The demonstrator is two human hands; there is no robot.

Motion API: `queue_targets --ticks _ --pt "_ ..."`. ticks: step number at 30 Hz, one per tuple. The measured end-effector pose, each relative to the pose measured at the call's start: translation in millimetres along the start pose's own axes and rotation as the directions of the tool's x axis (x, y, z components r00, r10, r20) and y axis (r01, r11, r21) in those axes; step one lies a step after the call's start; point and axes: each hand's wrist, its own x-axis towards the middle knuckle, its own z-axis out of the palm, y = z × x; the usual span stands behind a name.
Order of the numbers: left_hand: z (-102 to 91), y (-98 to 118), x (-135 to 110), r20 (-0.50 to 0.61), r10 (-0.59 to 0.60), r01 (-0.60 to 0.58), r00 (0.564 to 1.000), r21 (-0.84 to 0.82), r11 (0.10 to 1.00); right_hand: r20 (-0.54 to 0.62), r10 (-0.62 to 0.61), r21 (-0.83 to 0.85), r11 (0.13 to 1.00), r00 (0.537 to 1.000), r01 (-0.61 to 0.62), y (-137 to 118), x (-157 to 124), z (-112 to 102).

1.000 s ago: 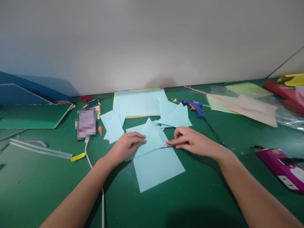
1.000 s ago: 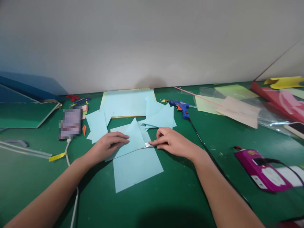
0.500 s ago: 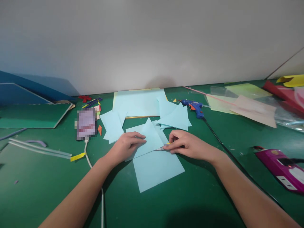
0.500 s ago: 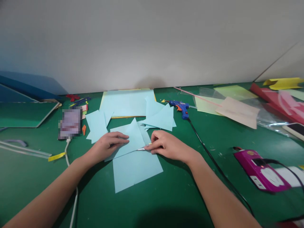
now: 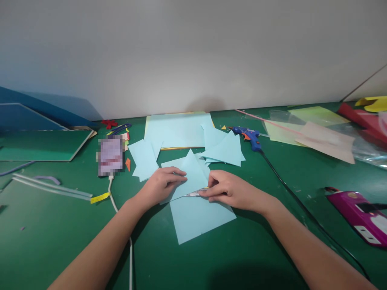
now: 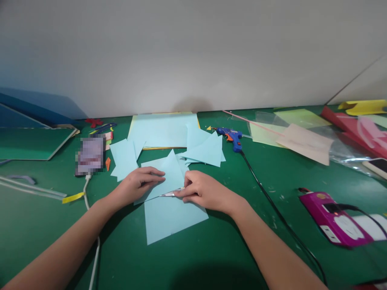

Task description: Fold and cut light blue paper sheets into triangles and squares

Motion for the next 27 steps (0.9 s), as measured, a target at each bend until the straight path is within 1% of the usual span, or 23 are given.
queue_targets --ticks 5,10,15,20,27 --pt "1.2 0 -1 -0.007 -0.010 0.010 1.000 -0.010 1.000 -0.007 -0.028 -0.013 1.000 1.000 0.028 -2 3 5" --pt "1.9 -1 -1 -0.006 -0.028 0.028 1.000 -0.016 0.999 -0.034 -0.085 -0.025 0.996 0.996 0.084 -5 6 10" --pt "2.3 -2 -1 -0.011 -0.018 0.017 1.000 -0.012 1.000 -0.059 -0.106 -0.029 0.994 0.993 0.104 -7 7 13" --pt "1.7 -2 -1 0.001 -0.017 0.017 1.000 -0.011 1.000 -0.063 -0.123 -0.034 0.992 0.990 0.121 -8 8 15" --pt "1.5 -2 -1 0.012 -0.050 0.050 0.999 -0.028 0.998 -0.056 -0.178 -0.062 0.983 0.983 0.174 -11 13 21"
